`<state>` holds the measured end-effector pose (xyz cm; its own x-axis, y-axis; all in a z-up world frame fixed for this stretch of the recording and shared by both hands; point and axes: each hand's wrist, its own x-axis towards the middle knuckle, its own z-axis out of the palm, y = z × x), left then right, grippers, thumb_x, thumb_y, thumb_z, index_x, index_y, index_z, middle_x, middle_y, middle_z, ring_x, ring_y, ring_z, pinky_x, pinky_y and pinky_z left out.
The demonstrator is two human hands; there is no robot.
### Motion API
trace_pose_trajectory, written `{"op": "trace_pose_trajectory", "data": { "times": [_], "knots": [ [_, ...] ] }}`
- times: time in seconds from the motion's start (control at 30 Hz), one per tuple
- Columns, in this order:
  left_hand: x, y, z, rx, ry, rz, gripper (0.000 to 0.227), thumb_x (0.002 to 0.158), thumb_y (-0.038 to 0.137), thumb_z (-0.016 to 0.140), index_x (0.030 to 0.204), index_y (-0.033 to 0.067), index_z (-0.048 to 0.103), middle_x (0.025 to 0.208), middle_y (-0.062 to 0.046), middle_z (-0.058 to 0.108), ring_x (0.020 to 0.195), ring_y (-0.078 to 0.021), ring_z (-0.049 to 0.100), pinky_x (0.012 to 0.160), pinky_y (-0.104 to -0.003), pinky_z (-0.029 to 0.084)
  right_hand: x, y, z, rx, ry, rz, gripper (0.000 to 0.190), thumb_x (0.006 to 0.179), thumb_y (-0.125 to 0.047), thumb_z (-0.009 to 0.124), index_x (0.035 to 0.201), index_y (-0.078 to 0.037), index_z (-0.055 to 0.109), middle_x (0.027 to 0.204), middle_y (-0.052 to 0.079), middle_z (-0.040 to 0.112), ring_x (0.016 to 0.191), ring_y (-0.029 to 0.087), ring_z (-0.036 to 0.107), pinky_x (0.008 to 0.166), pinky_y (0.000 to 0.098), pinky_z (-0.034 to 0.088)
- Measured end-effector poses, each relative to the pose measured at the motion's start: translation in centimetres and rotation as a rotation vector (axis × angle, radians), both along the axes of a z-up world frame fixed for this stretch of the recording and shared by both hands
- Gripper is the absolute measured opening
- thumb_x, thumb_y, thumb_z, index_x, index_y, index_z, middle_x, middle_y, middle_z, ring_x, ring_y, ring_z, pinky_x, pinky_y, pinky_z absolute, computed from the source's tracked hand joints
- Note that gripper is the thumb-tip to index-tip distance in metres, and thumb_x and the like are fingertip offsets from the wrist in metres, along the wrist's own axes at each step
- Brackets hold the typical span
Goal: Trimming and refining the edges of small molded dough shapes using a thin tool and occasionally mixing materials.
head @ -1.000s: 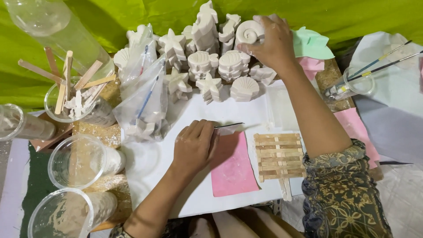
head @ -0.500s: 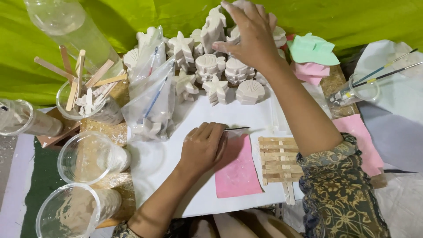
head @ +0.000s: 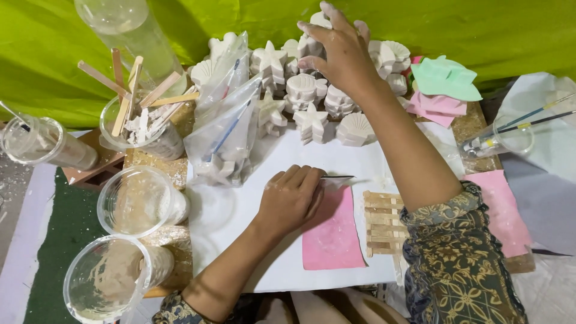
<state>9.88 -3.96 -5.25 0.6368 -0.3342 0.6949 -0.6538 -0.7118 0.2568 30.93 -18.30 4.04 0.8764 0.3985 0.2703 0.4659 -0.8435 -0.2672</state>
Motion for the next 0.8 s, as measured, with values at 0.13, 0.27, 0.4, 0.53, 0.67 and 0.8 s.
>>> {"op": "trace_pose_trajectory", "data": {
  "times": [0.13, 0.27, 0.4, 0.53, 0.67, 0.8],
  "knots": [
    [0.1, 0.0, 0.1, 0.005, -0.007, -0.008, 0.011, 0.099, 0.015, 0.055, 0.089, 0.0091, 0.056, 0.075, -0.004, 0.056, 0.064, -0.0224, 0.053, 0.049, -0.034, 0.039, 0.2, -0.2, -0.4, -0.003, -0.02, 0.011, 0.062, 0.092, -0.03, 0.082, 0.149, -0.018, 0.061, 0.164, 0.023, 0.028, 0.135, 0.039, 0.054, 0.115, 0.0675, 0.011],
    [0.0, 0.0, 0.2, 0.003, 0.003, -0.017, 0.009, 0.099, 0.016, 0.055, 0.093, 0.0091, 0.056, 0.078, -0.004, 0.059, 0.067, -0.0225, 0.055, 0.05, -0.034, 0.04, 0.5, -0.6, -1.2, -0.004, -0.112, 0.039, 0.055, 0.092, -0.021, 0.081, 0.145, -0.015, 0.065, 0.161, 0.025, 0.036, 0.116, 0.033, 0.068, 0.114, 0.0676, 0.013],
    [0.2, -0.2, -0.3, 0.006, -0.014, 0.003, 0.008, 0.097, 0.015, 0.056, 0.09, 0.0101, 0.055, 0.075, -0.002, 0.055, 0.064, -0.0213, 0.053, 0.047, -0.033, 0.038, 1.3, -1.2, -2.6, 0.066, -0.201, 0.084, 0.045, 0.091, -0.011, 0.084, 0.135, -0.012, 0.074, 0.155, 0.022, 0.045, 0.108, 0.029, 0.07, 0.113, 0.0653, 0.016],
    [0.2, -0.3, -0.6, -0.046, 0.053, -0.013, 0.007, 0.096, 0.015, 0.056, 0.098, 0.0088, 0.058, 0.068, -0.004, 0.057, 0.061, -0.0227, 0.056, 0.046, -0.036, 0.041, 1.5, -1.7, -3.2, 0.159, -0.386, 0.138, 0.036, 0.089, 0.002, 0.088, 0.122, -0.011, 0.081, 0.151, 0.023, 0.049, 0.109, 0.032, 0.067, 0.11, 0.0574, 0.025],
    [0.2, -0.4, -0.7, -0.013, 0.098, 0.039, 0.023, 0.097, 0.02, 0.057, 0.115, 0.0085, 0.063, 0.068, -0.002, 0.061, 0.068, -0.0228, 0.062, 0.048, -0.038, 0.045, -1.4, -1.9, -2.0, 0.254, -0.604, 0.147, 0.042, 0.09, 0.016, 0.081, 0.118, -0.014, 0.081, 0.15, 0.015, 0.048, 0.114, 0.034, 0.059, 0.102, 0.0435, 0.031],
    [0.5, -0.1, -0.7, 0.025, 0.126, 0.147, 0.045, 0.1, 0.037, 0.054, 0.132, 0.006, 0.059, 0.113, -0.007, 0.067, 0.101, -0.025, 0.064, 0.07, -0.039, 0.055, -6.3, -2.5, -2.1, 0.255, -0.619, 0.164, 0.053, 0.084, 0.021, 0.073, 0.121, -0.015, 0.083, 0.159, 0.02, 0.043, 0.13, 0.035, 0.063, 0.108, 0.0473, 0.033]
  ]
}}
